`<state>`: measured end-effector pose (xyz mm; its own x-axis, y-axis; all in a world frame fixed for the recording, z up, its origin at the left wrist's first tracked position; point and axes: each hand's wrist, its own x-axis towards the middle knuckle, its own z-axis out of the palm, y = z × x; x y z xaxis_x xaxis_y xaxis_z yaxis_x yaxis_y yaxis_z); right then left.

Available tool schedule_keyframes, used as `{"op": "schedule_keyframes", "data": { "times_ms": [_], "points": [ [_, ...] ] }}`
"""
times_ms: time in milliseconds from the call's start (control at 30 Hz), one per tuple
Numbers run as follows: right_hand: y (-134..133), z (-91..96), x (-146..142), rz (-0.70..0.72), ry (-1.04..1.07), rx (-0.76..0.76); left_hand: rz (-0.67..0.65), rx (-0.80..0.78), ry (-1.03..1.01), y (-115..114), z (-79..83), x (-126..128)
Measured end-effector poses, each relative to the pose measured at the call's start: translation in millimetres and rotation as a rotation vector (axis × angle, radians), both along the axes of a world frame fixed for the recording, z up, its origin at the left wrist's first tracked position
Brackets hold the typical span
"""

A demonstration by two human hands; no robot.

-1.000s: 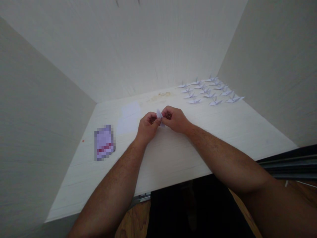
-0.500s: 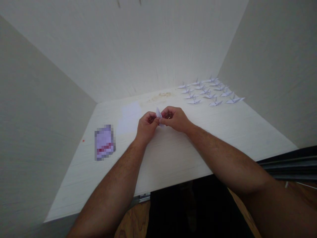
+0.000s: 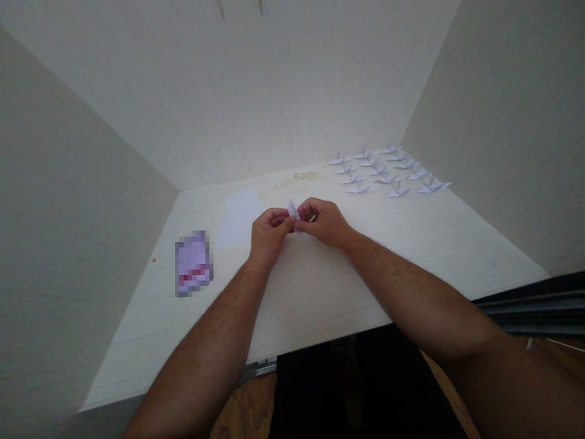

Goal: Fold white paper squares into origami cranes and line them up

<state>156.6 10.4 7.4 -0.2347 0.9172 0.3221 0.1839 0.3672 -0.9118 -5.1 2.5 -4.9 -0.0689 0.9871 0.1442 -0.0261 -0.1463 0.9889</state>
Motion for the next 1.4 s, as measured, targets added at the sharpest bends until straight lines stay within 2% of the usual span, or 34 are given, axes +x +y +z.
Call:
{"op": "schedule_keyframes", "data": {
  "times_ms": [167, 467, 767, 900, 1133, 1400],
  "points": [
    [-0.9, -0.5, -0.1, -0.020, -0.046, 0.059, -0.028, -0.041, -0.028, 1.9, -3.0, -1.3],
    [-3.0, -0.3, -0.9, -0.059, -0.091, 0.143, -0.033, -0.011, 0.004, 1.1, -3.6, -3.0],
    [2.8, -0.9, 0.3, -0.094, 0.016, 0.056, -0.078, 0.030, -0.008, -0.5, -1.8, -0.8],
    [3.5, 1.2, 0.1, -0.053, 0.059, -0.015, -0.045, 0.053, 0.057, -1.2, -1.2, -0.5],
    [3.3, 2.4, -1.0, 0.031, 0.142, -0.097, -0.028, 0.093, 0.052, -2.1, -0.8, -0.8],
    [1.8, 2.9, -1.8, 0.036, 0.135, -0.091, 0.022, 0.081, 0.097, -1.7, -0.3, 0.5]
  ]
}}
